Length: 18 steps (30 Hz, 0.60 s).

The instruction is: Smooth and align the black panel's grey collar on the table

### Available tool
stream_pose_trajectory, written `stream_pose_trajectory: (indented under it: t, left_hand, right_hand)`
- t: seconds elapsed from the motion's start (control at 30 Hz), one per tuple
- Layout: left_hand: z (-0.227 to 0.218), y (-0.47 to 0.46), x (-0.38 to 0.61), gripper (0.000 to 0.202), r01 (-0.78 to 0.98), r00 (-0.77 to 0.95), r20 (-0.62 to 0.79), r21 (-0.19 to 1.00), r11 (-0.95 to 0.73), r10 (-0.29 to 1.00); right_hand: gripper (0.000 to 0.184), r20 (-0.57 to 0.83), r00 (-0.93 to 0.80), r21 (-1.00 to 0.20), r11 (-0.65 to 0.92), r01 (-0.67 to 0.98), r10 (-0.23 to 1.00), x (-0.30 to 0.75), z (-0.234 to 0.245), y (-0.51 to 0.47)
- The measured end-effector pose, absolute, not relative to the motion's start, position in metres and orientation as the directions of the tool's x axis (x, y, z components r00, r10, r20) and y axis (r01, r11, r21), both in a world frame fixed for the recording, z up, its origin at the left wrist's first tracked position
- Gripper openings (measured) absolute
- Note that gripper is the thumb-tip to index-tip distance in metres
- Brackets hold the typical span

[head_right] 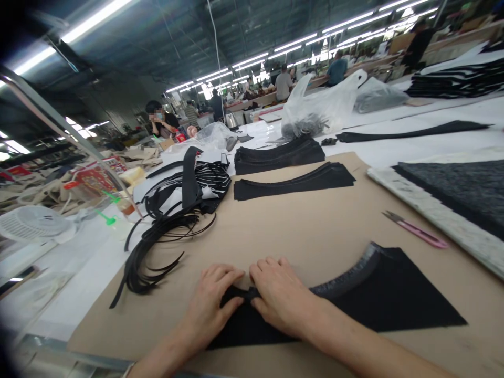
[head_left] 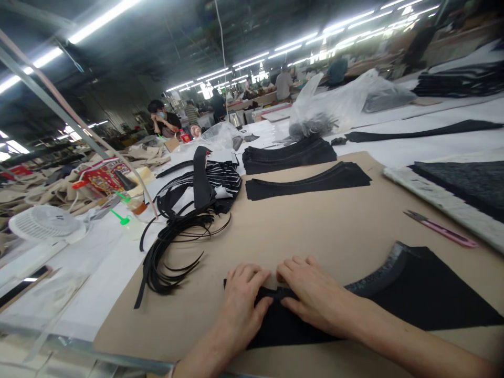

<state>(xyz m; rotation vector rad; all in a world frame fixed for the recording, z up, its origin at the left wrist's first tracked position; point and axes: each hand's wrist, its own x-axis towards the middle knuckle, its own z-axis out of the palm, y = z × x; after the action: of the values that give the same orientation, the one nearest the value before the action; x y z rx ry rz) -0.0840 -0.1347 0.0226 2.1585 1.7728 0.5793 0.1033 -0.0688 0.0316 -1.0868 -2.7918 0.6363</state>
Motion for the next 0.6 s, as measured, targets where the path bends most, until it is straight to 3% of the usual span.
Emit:
stream_pose_trajectory:
  t: [0.27,0.4,0.6]
  left_hand:
    - [0.036,-0.120,-0.069,0.029,0.861,0.218,-0.087,0.486,-0.150,0.972]
    - [0.039,-0.117,-0.068,0.026,0.867,0.224,-0.098,0.475,-0.152,0.970]
    - [0.037,-0.117,-0.065,0.028,0.869,0.241,-0.088,0.463,-0.174,0.967]
  right_hand:
    - [0.016,-0.165,-0.727,-0.448,0.606,0.657,0.666,0.099,0.040,-0.061]
    - [0.008,-0.208,-0.727,-0.449,0.597,0.665,0.654,0.100,0.042,-0.058]
    - [0.007,-0.151,-0.720,-0.479,0.587,0.652,0.677,0.104,0.036,-0.062]
